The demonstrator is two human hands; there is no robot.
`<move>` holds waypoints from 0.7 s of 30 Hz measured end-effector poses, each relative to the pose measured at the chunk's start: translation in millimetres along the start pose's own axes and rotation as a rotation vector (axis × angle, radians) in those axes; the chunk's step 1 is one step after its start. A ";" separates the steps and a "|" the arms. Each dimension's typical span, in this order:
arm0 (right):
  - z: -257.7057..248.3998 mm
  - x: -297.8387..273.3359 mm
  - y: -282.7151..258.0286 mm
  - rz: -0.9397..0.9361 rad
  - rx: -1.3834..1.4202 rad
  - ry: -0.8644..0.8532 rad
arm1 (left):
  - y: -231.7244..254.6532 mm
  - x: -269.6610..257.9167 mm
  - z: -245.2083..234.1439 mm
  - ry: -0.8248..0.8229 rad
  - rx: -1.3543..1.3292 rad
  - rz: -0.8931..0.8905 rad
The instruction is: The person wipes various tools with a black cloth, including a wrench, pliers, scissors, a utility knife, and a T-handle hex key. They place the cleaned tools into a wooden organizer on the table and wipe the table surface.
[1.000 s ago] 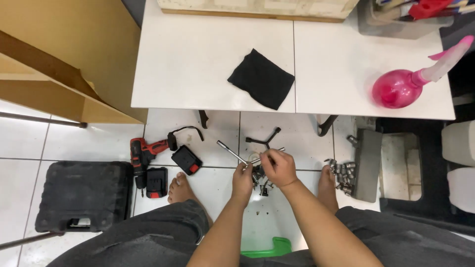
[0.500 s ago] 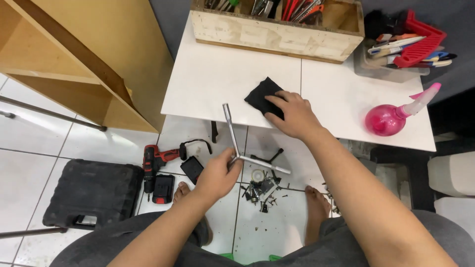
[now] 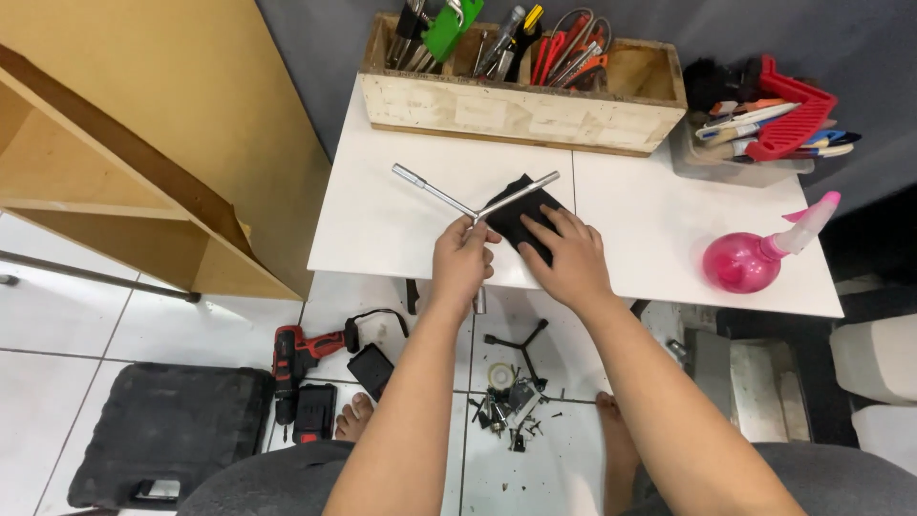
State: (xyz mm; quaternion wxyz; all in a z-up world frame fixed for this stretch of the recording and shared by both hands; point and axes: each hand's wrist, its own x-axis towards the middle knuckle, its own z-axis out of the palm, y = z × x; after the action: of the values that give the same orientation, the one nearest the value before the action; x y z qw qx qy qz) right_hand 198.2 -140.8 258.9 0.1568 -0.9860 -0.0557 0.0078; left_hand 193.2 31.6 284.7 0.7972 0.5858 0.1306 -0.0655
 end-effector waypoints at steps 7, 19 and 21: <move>6.6 4.0 21.8 -0.172 0.371 0.074 | -10.7 20.7 16.1 -0.069 0.106 -0.043; 1.6 -2.4 7.2 -0.129 0.309 0.119 | -19.2 36.1 24.2 0.065 0.502 -0.001; 6.3 -3.2 8.5 -0.137 0.190 0.151 | -16.6 34.7 29.0 0.067 0.548 -0.006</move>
State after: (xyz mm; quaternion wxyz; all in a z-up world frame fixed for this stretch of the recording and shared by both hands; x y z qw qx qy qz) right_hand 195.7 -147.3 250.3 0.2535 -0.9584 -0.1098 -0.0721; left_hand 225.9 0.6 267.6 0.6038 0.7812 0.1362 -0.0813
